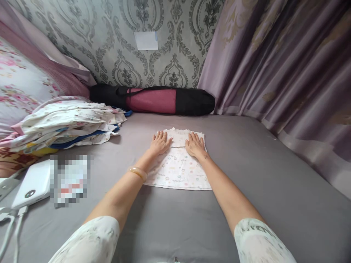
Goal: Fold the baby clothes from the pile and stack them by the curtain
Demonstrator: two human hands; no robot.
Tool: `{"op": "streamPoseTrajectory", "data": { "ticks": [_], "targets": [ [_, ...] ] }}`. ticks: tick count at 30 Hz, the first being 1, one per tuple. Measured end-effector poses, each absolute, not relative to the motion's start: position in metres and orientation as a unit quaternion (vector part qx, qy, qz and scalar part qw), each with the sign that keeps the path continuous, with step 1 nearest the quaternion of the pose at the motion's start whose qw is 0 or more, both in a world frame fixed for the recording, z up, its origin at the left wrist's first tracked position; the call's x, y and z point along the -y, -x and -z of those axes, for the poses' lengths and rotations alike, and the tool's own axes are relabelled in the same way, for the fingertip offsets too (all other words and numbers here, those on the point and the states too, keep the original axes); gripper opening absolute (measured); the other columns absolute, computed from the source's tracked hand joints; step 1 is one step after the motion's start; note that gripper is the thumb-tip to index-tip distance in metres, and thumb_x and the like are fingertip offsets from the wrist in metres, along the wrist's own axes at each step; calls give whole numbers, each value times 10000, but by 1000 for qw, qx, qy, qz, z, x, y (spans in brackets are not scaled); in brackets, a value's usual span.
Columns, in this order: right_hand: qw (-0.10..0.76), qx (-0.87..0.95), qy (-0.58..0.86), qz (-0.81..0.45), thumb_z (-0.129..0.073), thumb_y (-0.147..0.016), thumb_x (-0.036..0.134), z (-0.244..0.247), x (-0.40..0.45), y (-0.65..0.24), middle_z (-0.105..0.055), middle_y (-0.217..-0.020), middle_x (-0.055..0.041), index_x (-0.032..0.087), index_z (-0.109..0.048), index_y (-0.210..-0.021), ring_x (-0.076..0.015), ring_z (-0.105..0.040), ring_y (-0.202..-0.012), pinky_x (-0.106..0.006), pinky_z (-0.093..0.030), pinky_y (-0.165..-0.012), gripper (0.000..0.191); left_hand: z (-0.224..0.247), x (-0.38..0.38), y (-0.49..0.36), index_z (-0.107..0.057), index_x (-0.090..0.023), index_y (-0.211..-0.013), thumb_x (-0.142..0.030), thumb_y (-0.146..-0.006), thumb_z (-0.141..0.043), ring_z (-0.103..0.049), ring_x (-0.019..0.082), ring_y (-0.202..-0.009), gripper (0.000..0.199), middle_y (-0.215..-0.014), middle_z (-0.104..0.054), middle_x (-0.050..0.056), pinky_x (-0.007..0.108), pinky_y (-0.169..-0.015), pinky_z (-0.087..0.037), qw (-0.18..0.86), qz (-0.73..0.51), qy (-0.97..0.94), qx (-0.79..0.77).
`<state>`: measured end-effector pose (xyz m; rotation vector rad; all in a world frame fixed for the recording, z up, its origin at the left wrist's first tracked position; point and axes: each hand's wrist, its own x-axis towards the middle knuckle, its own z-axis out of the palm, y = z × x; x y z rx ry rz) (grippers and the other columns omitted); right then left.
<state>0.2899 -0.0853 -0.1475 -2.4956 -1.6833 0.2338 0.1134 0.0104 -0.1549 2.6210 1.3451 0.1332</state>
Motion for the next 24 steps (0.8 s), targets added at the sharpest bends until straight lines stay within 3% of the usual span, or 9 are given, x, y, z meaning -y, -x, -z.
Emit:
{"op": "streamPoseTrajectory", "data": {
  "ticks": [5, 11, 17, 24],
  "targets": [
    [80, 534, 841, -39, -170, -984, 361, 148, 92, -310, -140, -1608, -138, 48, -210, -1527, -260, -94, -1480, -475, -63, -1191, 628, 153, -15, -101, -241, -94, -1518, -535, -980, -137, -116, 273, -1486, 703, -1598, -176, 155, 473, -1191, -112, 89, -65, -880, -462],
    [82, 530, 843, -50, -169, -979, 374, 158, 96, -320, -161, -1605, -135, 44, -246, -1513, -262, -120, -1476, -449, -130, -1188, 633, 161, -20, -93, -249, -88, -1516, -537, -976, -117, -140, 276, -1481, 714, -1599, -171, 147, 491, -1184, -135, 109, -39, -883, -456],
    [117, 545, 826, -91, -138, -981, 417, 144, 114, -320, -96, -1614, -144, 67, -198, -1531, -264, -84, -1482, -461, -120, -1191, 655, 149, -6, -84, -186, -64, -1522, -537, -979, -145, -126, 281, -1483, 721, -1596, -143, 192, 508, -1176, -147, 97, -48, -886, -450],
    [71, 689, 715, -95, -166, -983, 454, 140, 179, -279, -106, -1612, -113, 85, -223, -1531, -207, -58, -1486, -418, -48, -1210, 663, 147, 45, -44, -259, -107, -1508, -534, -990, -131, -163, 230, -1480, 683, -1587, -231, 136, 437, -1201, -120, 38, -45, -960, -273]
  ]
}}
